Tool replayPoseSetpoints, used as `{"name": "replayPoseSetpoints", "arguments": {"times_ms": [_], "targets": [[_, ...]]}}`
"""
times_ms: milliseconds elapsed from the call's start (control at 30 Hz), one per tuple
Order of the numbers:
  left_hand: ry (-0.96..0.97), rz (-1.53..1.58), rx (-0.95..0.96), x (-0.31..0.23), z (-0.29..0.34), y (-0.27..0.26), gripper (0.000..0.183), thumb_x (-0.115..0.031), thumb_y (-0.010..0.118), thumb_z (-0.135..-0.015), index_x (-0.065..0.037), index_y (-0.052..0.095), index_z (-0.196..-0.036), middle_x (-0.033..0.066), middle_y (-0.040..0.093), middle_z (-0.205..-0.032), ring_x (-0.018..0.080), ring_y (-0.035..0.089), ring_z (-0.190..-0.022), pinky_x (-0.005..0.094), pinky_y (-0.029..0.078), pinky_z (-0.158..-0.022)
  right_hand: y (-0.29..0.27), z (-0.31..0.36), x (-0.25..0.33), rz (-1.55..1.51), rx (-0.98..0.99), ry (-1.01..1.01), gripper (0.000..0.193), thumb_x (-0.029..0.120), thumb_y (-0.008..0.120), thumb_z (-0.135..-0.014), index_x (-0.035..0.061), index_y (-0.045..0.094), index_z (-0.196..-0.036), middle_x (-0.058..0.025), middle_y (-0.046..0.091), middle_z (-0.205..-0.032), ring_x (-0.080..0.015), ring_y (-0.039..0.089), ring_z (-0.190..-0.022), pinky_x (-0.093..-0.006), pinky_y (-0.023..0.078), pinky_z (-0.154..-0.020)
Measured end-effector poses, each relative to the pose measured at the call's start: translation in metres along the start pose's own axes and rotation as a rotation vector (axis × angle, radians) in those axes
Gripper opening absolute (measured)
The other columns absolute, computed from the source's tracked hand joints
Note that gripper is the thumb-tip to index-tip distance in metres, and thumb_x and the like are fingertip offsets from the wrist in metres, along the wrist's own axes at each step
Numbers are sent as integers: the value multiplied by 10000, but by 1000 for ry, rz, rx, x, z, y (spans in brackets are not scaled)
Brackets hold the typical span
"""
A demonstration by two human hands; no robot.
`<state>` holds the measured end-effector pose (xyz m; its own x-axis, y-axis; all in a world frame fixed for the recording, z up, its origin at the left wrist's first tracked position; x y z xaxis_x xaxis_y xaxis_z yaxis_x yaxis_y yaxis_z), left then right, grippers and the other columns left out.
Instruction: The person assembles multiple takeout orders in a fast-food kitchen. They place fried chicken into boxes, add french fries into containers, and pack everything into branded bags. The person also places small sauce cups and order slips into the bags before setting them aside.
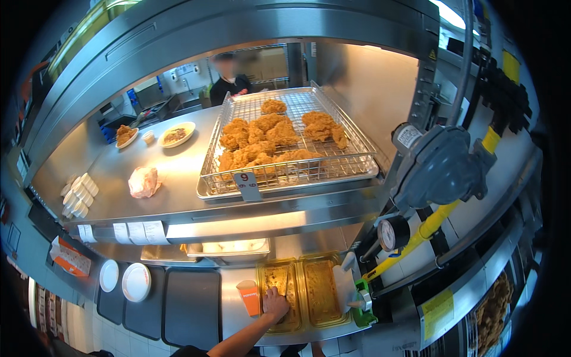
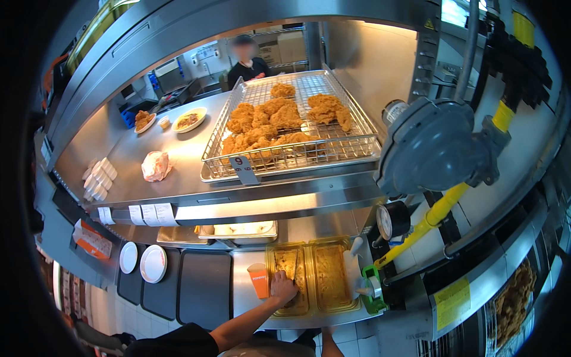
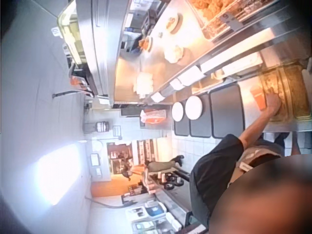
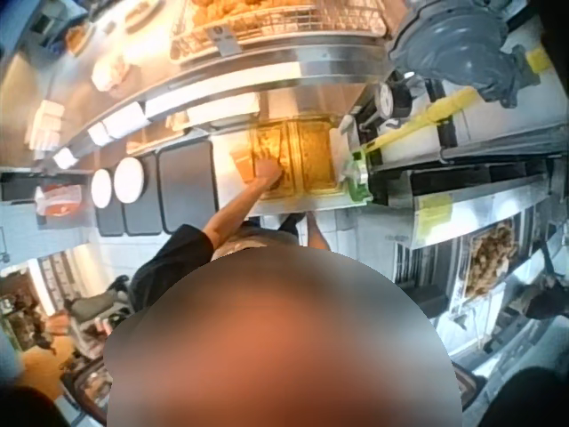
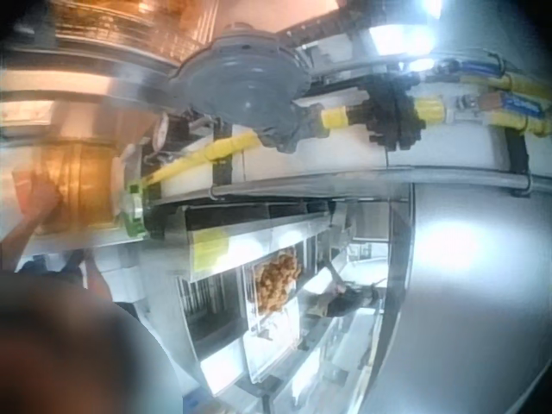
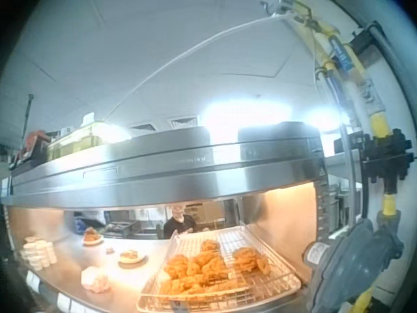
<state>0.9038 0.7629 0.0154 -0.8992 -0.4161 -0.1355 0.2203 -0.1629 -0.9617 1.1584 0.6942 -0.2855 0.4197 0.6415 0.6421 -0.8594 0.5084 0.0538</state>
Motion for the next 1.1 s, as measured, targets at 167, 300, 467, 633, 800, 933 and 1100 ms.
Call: {"name": "replayPoseSetpoints", "arguments": {"times_ms": [167, 300, 467, 633, 800, 933, 1100], "targets": [[35, 467, -143, 36, 23, -36, 371, -389, 648, -831, -43, 756, -910, 208, 576, -1137, 368, 506, -1116, 533, 424, -967, -4, 4, 4, 46, 23, -5, 547, 187, 596, -931, 105, 328, -1401, -221, 549, -1226, -366, 623, -1015, -478, 616, -746], [-335, 1465, 683, 103, 83, -68, 357, -276, 561, -979, 4, 625, -1192, 200, 606, -1217, 330, 644, -1058, 475, 559, -894, -18, 14, -2, 81, 52, -44, 574, 163, 604, -917, 103, 308, -1404, -231, 537, -1247, -382, 619, -1035, -491, 619, -757], [152, 1841, 843, 147, 158, -235, 568, -359, 628, -981, 58, 497, -1344, 261, 518, -1395, 330, 662, -1101, 441, 611, -828, -55, 36, -22, 92, 118, -101, 609, 133, 613, -899, 101, 282, -1409, -244, 523, -1273, -403, 613, -1060, -507, 624, -771], [855, 916, 206, 169, 138, -457, 425, -206, 735, -924, -33, 587, -1284, 143, 610, -1267, 188, 656, -1036, 349, 582, -792, -141, 86, -1, 106, 232, -116, 676, 129, 611, -811, 84, 323, -1421, -234, 521, -1289, -397, 605, -1127, -531, 621, -810], [813, 264, -186, 115, -5, -590, 809, -239, 761, -898, -135, 306, -1558, 154, 540, -1338, 265, 548, -1173, 407, 455, -995, -260, 198, 80, 224, -48, -340, 541, 156, 620, -882, 27, 448, -1378, -228, 553, -1316, -359, 571, -1166, -476, 516, -922], [963, -171, -200, 46, -91, -616, 876, -337, 801, -813, -34, 379, -1519, 240, 532, -1415, 352, 554, -1262, 446, 419, -1094, -318, 308, 140, 287, -257, -455, 457, 178, 628, -938, -18, 549, -1343, -224, 579, -1336, -329, 544, -1197, -431, 431, -1011], [961, -246, 63, -6, -129, -620, 818, -198, 856, -696, -10, 525, -1420, 217, 668, -1241, 323, 644, -1137, 408, 484, -1000, -295, 361, 183, 67, -357, -438, 584, 234, 635, -937, -10, 447, -1433, -229, 519, -1389, -363, 504, -1235, -473, 427, -1044]]}}
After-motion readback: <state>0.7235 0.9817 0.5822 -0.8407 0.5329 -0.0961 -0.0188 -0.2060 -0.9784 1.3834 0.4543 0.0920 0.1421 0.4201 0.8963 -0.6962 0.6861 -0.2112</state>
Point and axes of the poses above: each hand's wrist, its own z-axis away from the middle knuckle, its own y-axis out of the palm, x = y × z, the point moved 6 cm from there along -z, towards the middle knuckle
